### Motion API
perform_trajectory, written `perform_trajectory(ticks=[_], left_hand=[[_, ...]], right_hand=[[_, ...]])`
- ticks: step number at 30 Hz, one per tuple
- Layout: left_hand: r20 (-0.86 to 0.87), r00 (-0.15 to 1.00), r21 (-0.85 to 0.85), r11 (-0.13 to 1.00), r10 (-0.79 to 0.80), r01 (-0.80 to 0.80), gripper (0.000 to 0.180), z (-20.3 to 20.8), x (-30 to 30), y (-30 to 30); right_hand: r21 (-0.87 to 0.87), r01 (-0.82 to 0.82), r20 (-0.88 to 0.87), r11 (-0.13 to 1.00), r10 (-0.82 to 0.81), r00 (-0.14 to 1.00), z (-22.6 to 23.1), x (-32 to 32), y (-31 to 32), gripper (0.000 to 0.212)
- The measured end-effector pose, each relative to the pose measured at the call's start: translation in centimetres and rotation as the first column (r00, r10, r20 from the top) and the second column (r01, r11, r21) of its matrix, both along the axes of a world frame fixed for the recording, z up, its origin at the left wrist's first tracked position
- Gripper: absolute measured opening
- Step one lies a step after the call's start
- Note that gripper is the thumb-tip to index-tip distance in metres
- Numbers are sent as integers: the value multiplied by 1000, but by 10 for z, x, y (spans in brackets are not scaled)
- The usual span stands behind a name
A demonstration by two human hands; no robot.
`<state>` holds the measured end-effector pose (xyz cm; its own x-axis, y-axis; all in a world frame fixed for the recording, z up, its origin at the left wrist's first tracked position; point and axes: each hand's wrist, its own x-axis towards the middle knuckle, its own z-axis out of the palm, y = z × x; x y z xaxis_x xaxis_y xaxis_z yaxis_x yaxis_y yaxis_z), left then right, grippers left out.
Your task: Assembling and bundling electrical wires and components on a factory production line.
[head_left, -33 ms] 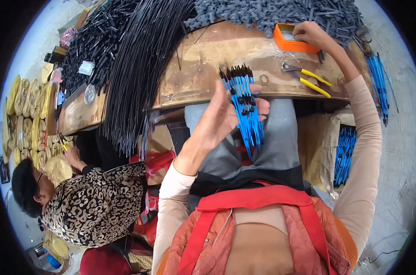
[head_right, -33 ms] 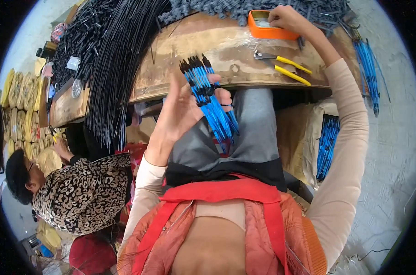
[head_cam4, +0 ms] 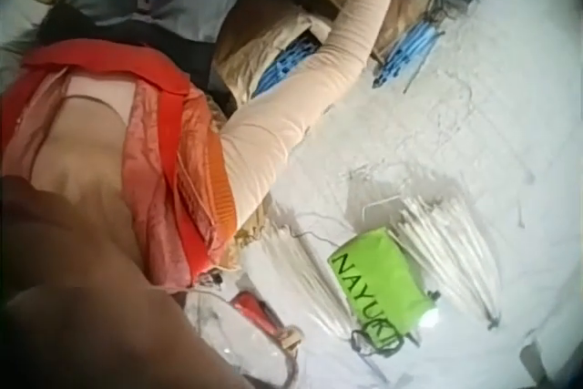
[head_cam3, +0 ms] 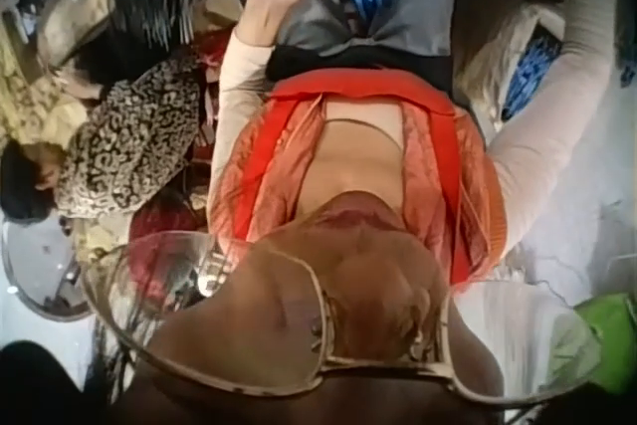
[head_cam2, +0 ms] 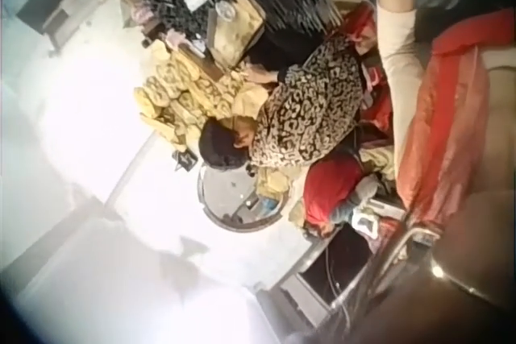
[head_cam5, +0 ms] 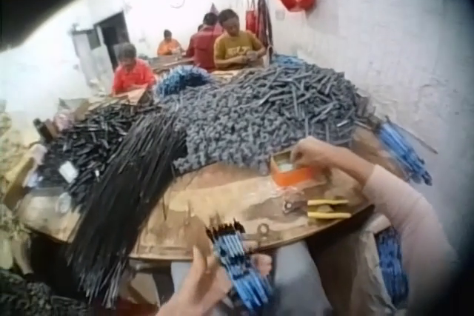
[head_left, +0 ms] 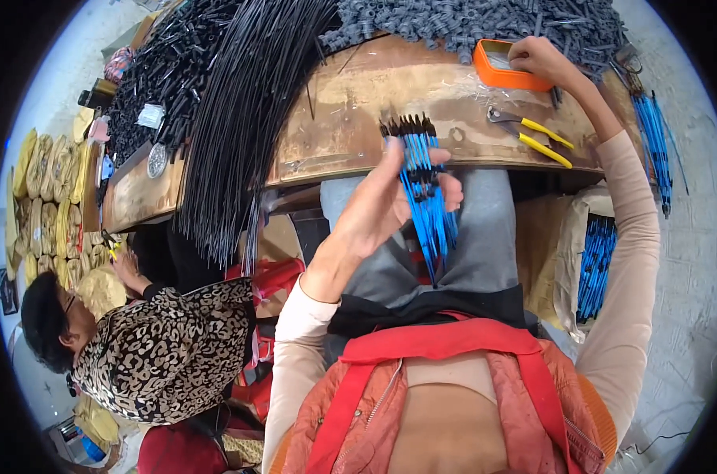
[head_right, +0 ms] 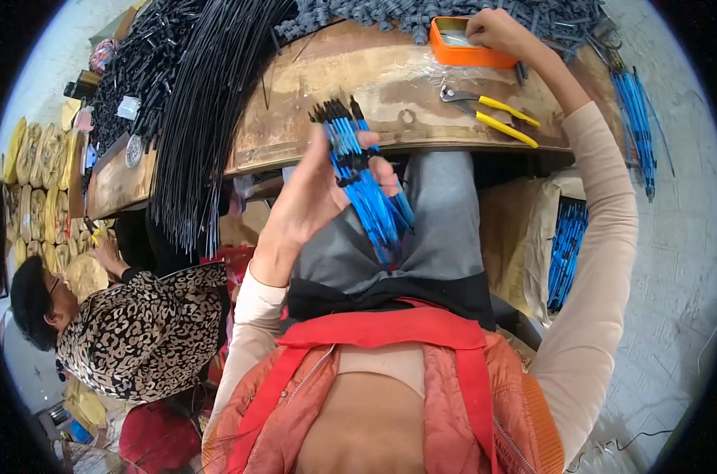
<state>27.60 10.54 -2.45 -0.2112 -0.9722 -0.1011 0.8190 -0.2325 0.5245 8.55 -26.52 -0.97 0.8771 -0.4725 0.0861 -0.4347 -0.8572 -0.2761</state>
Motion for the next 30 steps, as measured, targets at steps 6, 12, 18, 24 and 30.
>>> perform_trajectory(ticks=[6, 12, 18, 24, 30], left_hand=[[393, 897, -64, 979, 203, -194, 33, -8, -28, -4], [663, 555, -471, 856, 503, -213, 33, 5, -28, -17], [555, 830, -164, 986, 58, 40, 93, 21, -13, 8], [377, 926, -116, 993, 22, 23, 101, 0, -14, 22], [346, 936, -104, 994, 62, -28, 105, 2, -16, 33]], right_hand=[[8, 128, 18, 992, -128, 992, -6, -10, -4, 21], [-81, 158, 198, 984, -140, 970, 12, -20, 22, 20], [259, 179, 458, 949, -284, 842, 43, -26, 106, 18], [461, -489, 643, 740, 101, 760, 45, -9, 265, 9], [365, -463, 636, 808, 147, 758, 37, 3, 296, 9]])
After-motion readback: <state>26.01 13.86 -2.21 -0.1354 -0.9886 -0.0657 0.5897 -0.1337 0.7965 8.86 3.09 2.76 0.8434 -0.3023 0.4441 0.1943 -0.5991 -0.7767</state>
